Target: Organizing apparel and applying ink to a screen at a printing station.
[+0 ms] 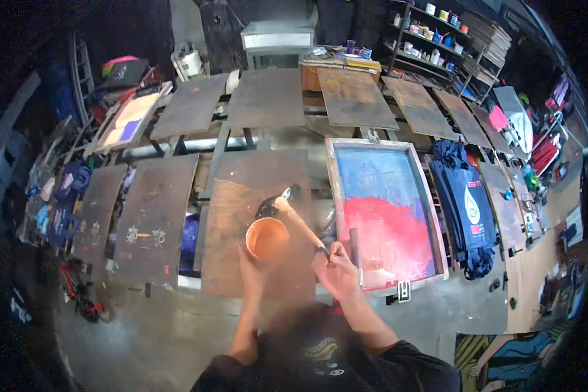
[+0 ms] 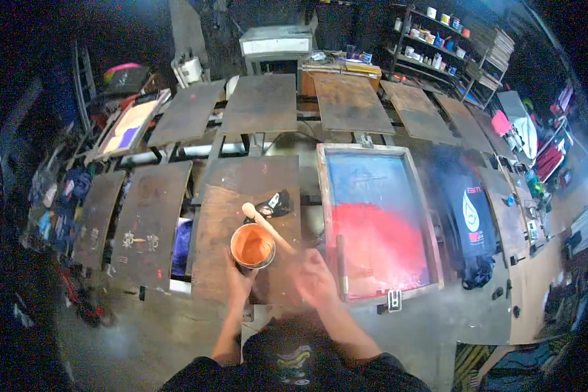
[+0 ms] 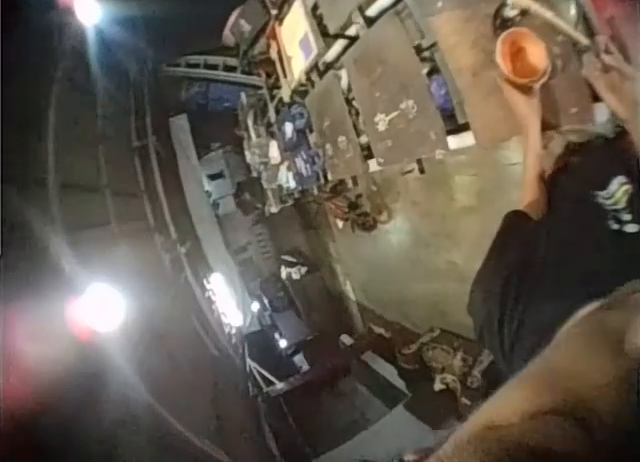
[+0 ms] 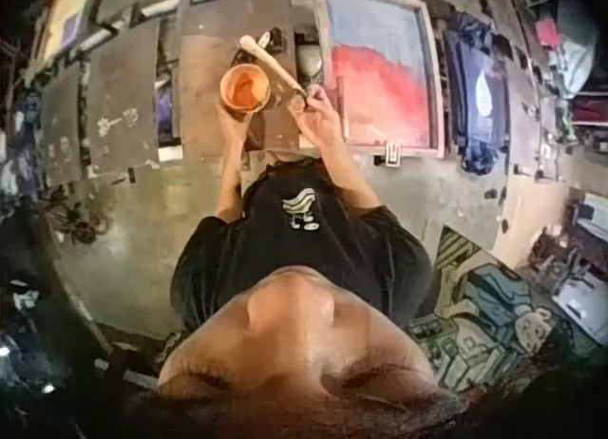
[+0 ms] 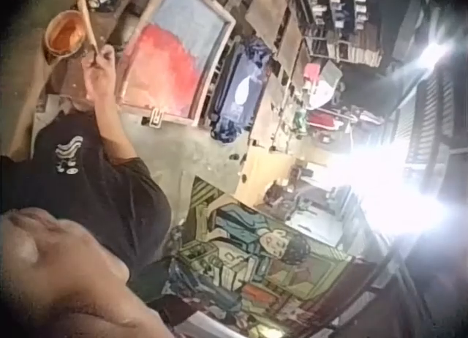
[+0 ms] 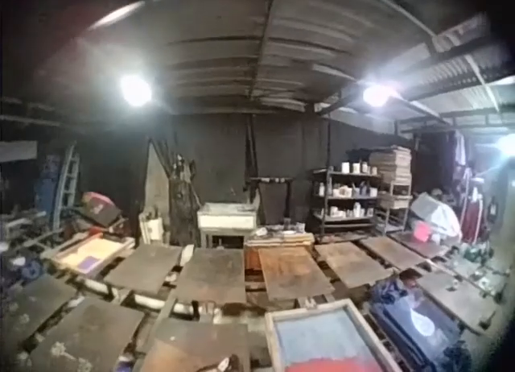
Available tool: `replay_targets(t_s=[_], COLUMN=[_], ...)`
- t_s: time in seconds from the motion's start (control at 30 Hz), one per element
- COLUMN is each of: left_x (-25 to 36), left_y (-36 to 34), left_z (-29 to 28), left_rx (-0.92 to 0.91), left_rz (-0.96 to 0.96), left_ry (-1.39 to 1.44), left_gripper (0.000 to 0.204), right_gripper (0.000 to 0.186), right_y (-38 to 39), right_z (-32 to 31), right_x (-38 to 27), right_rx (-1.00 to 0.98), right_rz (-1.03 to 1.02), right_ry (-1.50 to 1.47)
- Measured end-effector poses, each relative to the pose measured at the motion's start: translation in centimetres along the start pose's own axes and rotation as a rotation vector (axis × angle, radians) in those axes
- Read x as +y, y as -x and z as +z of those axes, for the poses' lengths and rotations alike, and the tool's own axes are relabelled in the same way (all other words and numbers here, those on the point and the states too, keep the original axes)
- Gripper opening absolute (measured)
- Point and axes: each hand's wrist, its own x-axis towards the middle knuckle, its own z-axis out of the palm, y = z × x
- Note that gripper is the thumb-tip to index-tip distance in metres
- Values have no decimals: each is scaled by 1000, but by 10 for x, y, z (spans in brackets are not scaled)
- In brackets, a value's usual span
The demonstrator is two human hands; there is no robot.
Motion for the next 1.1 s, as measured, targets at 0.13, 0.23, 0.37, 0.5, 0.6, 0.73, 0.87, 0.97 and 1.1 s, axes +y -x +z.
replay_targets(t_s=[0.13, 0.23, 0.37, 0.5, 0.6, 0.73, 0.87, 0.97, 1.1], left_x=[-12, -3, 34, 69, 84, 104, 121, 129, 151], left_y=[41, 54, 68, 72, 75, 81, 90, 98, 110], left_z=[-6, -1, 40, 107, 142, 185, 203, 217, 225], left_rx=[269, 480, 480, 150, -137, -341, -408, -296, -235], left_rz=[45, 239, 153, 141, 323, -58, -111, -19, -84], left_ry=[-1, -21, -29, -106, -354, -302, -508, -584, -615], left_gripper=[79, 63, 48, 44, 56, 67, 66, 54, 41], right_gripper=[11, 17, 19, 25, 28, 31, 29, 27, 23], right_y=[9, 9, 20, 33, 50, 76, 99, 105, 113], right_z=[-15, -26, -33, -46, -69, -104, -129, -141, -145], right_x=[-18, -45, -91, -141, -178, -215, -247, -270, -292], right_rx=[-75, -272, -124, -56, -31, -10, -6, -19, -54], right_rz=[13, 15, -95, -208, -204, -170, -190, -164, -93], right_ry=[-111, -152, 207, 471, 550, 469, 472, 459, 409])
